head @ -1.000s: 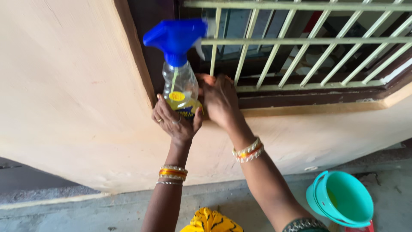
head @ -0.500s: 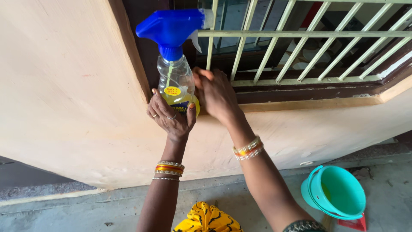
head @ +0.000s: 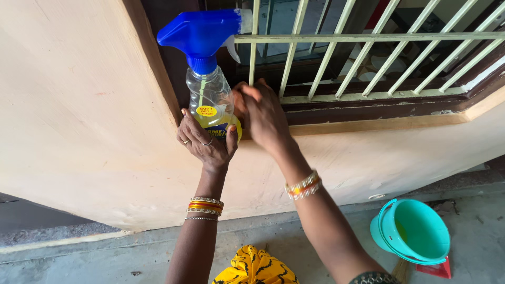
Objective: The person cleans the exterior window frame and metal security bars using a spray bottle and a cloth. They repeatedly spray the cleaning solution and wipe the surfaces, focusing on the lower and side sections of the frame.
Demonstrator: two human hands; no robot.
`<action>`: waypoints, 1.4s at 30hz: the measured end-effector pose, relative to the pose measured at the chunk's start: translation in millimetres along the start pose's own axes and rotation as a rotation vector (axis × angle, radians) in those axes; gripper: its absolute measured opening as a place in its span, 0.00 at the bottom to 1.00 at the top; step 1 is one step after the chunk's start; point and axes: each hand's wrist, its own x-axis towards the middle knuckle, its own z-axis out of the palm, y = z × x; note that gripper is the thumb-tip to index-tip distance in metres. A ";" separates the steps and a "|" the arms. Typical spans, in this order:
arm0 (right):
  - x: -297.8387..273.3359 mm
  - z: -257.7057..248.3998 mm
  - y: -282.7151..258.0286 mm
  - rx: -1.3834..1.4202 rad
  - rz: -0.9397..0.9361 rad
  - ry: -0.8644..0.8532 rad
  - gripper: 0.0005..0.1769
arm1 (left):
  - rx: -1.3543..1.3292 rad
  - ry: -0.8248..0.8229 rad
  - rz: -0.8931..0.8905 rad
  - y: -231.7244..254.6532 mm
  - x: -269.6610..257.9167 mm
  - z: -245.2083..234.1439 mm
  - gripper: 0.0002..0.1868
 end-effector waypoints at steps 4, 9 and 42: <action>13.3 5.2 2.3 0.015 0.181 -0.205 0.16 | 0.000 -0.012 -0.005 0.7 1.0 0.8 0.50; -33.2 1.1 -24.0 -0.001 0.011 0.242 0.29 | 0.012 -0.002 0.022 -0.6 -0.5 -0.5 0.50; 22.8 32.8 -1.3 0.201 0.151 0.266 0.20 | 0.034 0.022 -0.004 0.4 0.8 4.1 0.52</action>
